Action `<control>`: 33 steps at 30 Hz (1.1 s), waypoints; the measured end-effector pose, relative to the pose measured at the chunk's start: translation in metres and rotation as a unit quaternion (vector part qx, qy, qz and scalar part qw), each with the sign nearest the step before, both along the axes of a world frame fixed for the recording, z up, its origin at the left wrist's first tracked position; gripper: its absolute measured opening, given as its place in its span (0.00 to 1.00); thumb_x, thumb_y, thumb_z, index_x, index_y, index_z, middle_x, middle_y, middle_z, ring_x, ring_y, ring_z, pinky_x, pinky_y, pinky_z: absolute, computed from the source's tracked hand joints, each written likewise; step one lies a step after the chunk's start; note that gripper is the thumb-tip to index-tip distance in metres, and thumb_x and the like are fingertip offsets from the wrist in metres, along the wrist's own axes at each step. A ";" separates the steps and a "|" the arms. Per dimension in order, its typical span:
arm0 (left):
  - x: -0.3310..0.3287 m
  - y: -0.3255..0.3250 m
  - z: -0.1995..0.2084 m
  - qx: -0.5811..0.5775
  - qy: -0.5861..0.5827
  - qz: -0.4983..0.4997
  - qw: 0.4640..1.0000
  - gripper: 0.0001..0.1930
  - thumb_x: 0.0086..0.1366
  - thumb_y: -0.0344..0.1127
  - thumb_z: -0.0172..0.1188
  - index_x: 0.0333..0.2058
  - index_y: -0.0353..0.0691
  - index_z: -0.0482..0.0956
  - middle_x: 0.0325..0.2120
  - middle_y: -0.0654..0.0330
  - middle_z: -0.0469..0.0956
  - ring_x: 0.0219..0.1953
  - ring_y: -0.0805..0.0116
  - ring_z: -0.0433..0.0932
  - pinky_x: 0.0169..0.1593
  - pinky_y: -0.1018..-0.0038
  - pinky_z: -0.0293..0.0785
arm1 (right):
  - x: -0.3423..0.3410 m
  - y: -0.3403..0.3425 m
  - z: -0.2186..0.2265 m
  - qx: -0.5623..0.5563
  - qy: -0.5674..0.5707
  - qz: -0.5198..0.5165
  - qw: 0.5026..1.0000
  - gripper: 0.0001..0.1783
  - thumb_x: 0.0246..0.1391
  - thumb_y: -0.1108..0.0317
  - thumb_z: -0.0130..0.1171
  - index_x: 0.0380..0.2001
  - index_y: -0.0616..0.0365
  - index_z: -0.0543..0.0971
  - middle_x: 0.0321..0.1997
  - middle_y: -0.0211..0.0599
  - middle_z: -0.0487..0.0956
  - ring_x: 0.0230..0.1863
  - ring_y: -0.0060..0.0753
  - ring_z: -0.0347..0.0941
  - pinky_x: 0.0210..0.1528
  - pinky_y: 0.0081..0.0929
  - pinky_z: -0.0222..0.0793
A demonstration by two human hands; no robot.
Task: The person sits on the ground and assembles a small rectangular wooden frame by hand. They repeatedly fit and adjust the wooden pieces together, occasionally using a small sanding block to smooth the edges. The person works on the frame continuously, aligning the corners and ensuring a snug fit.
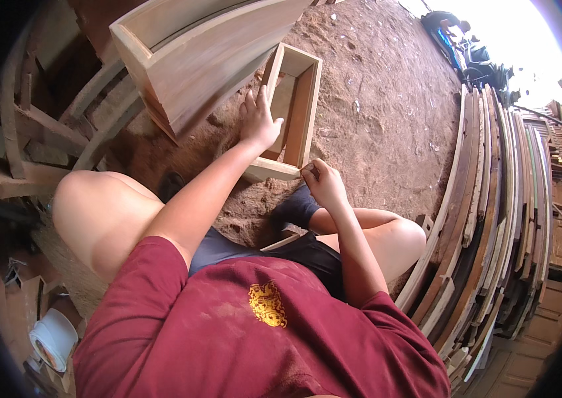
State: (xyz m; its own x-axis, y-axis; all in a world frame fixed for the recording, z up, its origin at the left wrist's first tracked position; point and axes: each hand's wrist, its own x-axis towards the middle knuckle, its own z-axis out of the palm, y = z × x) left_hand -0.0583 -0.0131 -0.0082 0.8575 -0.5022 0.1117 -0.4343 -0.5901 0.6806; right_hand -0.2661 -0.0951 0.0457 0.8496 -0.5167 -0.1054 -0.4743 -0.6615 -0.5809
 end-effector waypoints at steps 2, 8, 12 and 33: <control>0.009 -0.001 -0.001 0.056 0.090 -0.022 0.994 0.53 0.59 0.41 0.69 0.73 0.43 0.39 0.66 0.41 0.61 0.63 0.42 0.66 0.64 0.54 0.68 | 0.005 -0.003 0.006 -0.029 0.007 0.033 0.999 0.11 0.57 0.66 0.63 0.36 0.64 0.78 0.28 0.49 0.82 0.31 0.51 0.81 0.36 0.40 0.75; 0.017 -0.001 -0.002 0.063 0.162 -0.063 0.983 0.50 0.63 0.37 0.63 0.73 0.39 0.36 0.60 0.42 0.71 0.56 0.46 0.76 0.60 0.57 0.74 | 0.048 -0.009 0.008 -0.104 0.102 0.097 0.985 0.12 0.53 0.64 0.64 0.37 0.61 0.80 0.36 0.49 0.83 0.41 0.53 0.80 0.46 0.43 0.75; 0.018 -0.001 0.012 0.093 0.220 -0.075 0.968 0.46 0.63 0.34 0.56 0.73 0.42 0.38 0.62 0.43 0.68 0.57 0.45 0.75 0.59 0.55 0.73 | 0.053 -0.015 0.016 -0.065 0.182 0.099 0.976 0.14 0.53 0.63 0.63 0.41 0.57 0.82 0.39 0.50 0.83 0.44 0.52 0.80 0.49 0.44 0.75; 0.018 -0.001 -0.013 0.005 0.193 -0.049 0.980 0.41 0.59 0.29 0.49 0.72 0.41 0.48 0.62 0.38 0.66 0.58 0.42 0.73 0.63 0.55 0.71 | 0.025 0.005 -0.050 -0.034 -0.025 -0.169 0.985 0.19 0.66 0.58 0.56 0.47 0.63 0.69 0.40 0.55 0.77 0.40 0.51 0.77 0.45 0.43 0.71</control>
